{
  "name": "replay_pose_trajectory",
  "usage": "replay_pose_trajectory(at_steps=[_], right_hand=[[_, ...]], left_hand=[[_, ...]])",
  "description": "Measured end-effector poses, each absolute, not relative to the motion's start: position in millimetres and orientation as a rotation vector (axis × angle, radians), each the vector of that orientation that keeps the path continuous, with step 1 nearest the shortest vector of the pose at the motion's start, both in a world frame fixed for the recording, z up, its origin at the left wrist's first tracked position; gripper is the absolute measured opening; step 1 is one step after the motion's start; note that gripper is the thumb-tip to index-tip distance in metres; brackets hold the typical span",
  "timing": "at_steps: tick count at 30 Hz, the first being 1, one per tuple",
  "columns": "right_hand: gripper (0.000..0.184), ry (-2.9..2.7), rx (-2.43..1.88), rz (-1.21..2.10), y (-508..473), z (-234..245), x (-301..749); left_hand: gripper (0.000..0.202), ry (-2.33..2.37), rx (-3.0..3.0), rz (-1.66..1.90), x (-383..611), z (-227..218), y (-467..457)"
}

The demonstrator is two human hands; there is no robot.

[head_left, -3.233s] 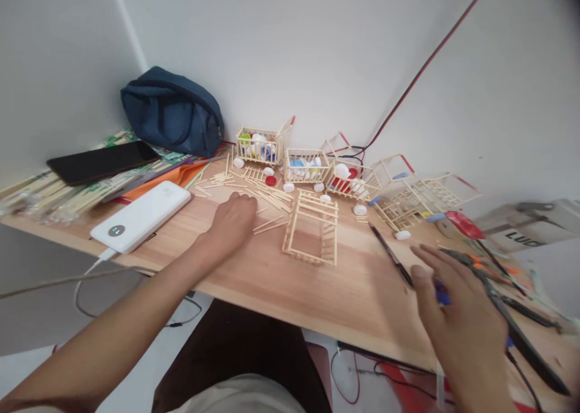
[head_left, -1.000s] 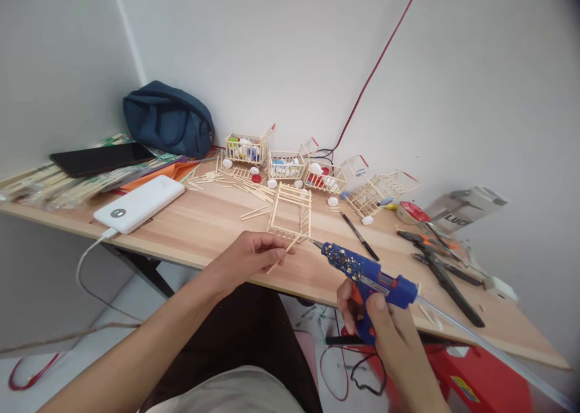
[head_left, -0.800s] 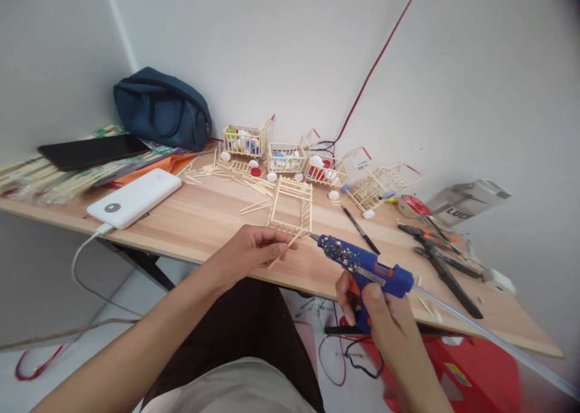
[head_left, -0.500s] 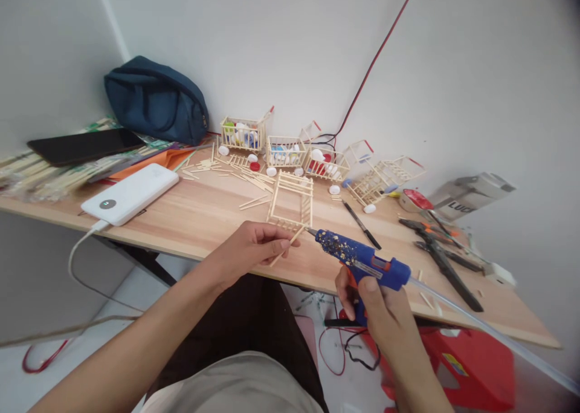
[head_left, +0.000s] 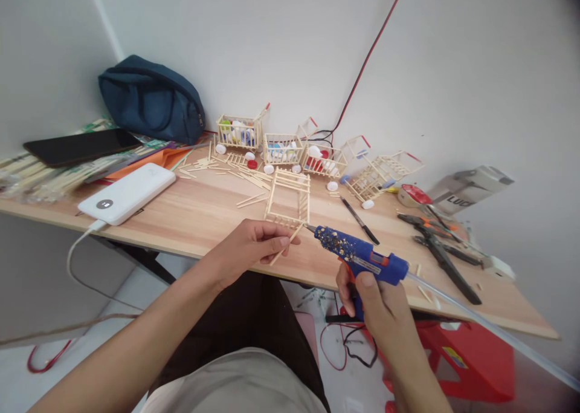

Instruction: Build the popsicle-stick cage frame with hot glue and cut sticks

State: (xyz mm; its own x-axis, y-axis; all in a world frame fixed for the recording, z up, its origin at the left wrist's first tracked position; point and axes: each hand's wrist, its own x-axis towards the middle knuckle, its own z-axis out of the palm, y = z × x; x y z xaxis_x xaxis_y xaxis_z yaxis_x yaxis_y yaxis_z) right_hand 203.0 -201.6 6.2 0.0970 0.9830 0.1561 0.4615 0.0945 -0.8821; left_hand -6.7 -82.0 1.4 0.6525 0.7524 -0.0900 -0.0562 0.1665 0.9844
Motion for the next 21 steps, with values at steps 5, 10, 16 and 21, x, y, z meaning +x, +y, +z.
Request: replay_pose_trajectory(at_steps=[5, 10, 16, 21], right_hand=[[0.054, -1.481, -1.507, 0.740, -202.3, 6.0, 202.9], [0.053, -1.459, -1.499, 0.765, -202.9, 4.3, 203.8], [0.054, -1.466, -1.493, 0.760, -201.8, 4.0, 203.8], [0.053, -1.467, -1.475, 0.777, -200.4, 5.3, 203.2]], left_hand=[[0.027, 0.668, 1.275, 0.646, -4.8, 2.6, -82.9], [0.027, 0.671, 1.273, 0.638, -2.8, 4.2, -82.9], [0.028, 0.683, 1.267, 0.654, -2.0, 5.9, -83.1], [0.027, 0.665, 1.272, 0.644, -3.3, 4.7, -82.7]])
